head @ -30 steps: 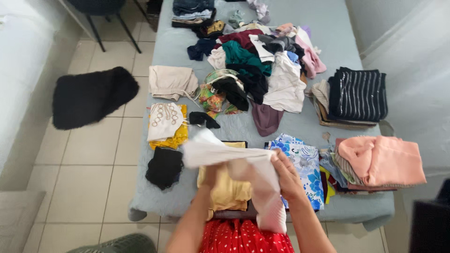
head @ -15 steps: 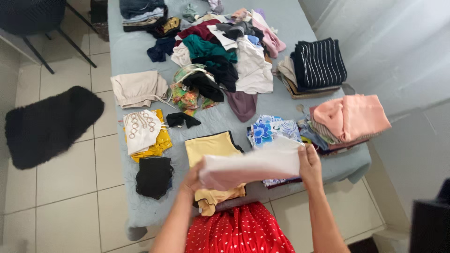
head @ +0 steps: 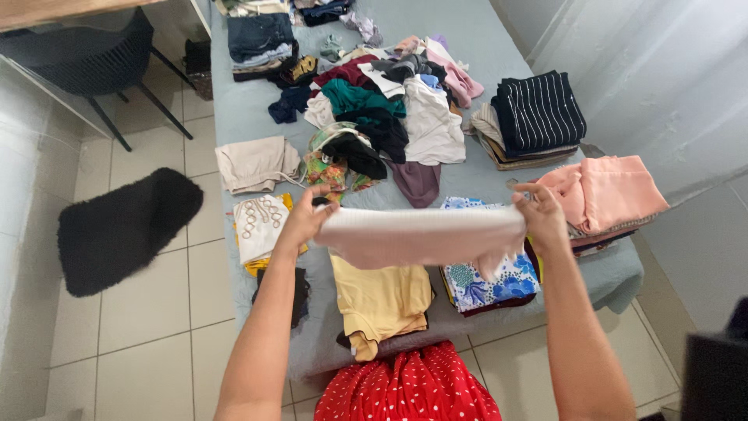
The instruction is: The person folds various garments including shirts, pants, and underwear on a bed. They pick up each item, smooth it out, fold it neatly, and place it into organized stacks on the bed.
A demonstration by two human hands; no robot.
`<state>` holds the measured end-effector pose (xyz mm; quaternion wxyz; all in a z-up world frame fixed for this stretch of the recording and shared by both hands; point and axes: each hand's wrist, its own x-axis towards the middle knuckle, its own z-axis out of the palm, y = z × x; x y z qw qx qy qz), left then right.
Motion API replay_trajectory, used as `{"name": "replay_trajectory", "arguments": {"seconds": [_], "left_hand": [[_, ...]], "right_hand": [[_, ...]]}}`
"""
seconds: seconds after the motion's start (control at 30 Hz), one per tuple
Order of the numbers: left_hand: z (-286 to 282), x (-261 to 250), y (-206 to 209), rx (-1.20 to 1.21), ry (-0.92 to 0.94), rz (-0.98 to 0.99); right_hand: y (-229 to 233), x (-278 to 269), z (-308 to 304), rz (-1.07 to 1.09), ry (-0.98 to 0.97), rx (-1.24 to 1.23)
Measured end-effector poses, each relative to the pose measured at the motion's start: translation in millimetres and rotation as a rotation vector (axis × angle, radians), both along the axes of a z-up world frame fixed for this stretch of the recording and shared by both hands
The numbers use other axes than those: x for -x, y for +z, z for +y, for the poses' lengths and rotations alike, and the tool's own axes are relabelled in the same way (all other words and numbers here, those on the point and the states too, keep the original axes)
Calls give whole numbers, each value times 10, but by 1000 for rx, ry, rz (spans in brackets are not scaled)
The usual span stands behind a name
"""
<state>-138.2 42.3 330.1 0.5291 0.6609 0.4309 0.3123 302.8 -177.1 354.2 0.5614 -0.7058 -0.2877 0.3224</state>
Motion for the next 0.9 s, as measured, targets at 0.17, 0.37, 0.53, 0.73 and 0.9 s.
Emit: {"name": "replay_trajectory", "arguments": {"seconds": [0.17, 0.37, 0.53, 0.73, 0.9], "left_hand": [[124, 23, 402, -11, -66, -84], [-356, 87, 655, -320, -230, 430], [-747, 339, 561, -571, -148, 577], [-855, 492, 408, 262, 127, -110], [-1308, -51, 196, -144, 285, 165]], "right_hand": [[302, -205, 64, 66, 215, -34], [500, 56, -295, -348, 236, 296], [181, 186, -683, -859, 199, 134], [-327, 323, -745, -214, 60, -205], [-507, 768, -599, -509, -119, 43]]}}
